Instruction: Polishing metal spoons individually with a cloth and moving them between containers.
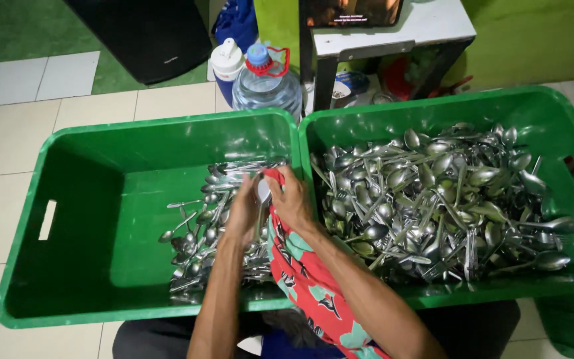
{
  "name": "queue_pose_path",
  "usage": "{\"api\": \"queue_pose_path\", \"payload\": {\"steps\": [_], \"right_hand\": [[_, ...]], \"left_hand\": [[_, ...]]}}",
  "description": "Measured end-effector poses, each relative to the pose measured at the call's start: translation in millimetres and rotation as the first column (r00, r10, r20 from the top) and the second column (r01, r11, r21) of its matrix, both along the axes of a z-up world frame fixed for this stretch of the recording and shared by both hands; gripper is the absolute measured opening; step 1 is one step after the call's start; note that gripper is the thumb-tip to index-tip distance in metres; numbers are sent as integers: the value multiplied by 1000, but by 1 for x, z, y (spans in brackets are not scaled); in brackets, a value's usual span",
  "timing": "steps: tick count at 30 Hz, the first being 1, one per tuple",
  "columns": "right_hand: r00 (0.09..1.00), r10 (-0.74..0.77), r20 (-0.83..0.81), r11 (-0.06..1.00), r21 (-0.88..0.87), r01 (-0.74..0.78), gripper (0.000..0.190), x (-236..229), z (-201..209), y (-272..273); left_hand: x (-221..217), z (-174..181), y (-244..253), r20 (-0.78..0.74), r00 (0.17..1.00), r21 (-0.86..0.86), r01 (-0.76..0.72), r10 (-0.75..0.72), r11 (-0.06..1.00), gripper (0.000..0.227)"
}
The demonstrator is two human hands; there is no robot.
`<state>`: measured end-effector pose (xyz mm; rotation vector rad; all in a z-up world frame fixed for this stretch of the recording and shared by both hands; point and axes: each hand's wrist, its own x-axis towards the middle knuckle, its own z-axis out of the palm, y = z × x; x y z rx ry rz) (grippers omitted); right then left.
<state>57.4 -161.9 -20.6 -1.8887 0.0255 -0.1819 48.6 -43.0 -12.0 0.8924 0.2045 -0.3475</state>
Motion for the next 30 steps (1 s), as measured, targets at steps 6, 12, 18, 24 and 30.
{"api": "queue_pose_path", "payload": {"steps": [6, 12, 18, 24, 30], "right_hand": [[995, 47, -86, 999, 4, -47, 32, -10, 24, 8], [984, 70, 165, 996, 52, -79, 35, -5, 6, 6], [890, 217, 401, 947, -307, -93, 14, -12, -8, 36], [870, 450, 201, 859, -365, -359, 19, -26, -30, 49], [814, 574, 90, 809, -217, -546, 20, -26, -28, 34]], "left_hand": [[16, -48, -8, -281, 911, -16, -318, 301, 948, 37], [2, -12, 13, -129, 944, -74, -314, 303, 947, 54], [-1, -4, -5, -106, 927, -98, -369, 359, 924, 55], [13, -50, 37, 28, 892, -103, -447, 452, 888, 51], [22, -91, 54, 44, 914, 8, -405, 404, 914, 38]]}}
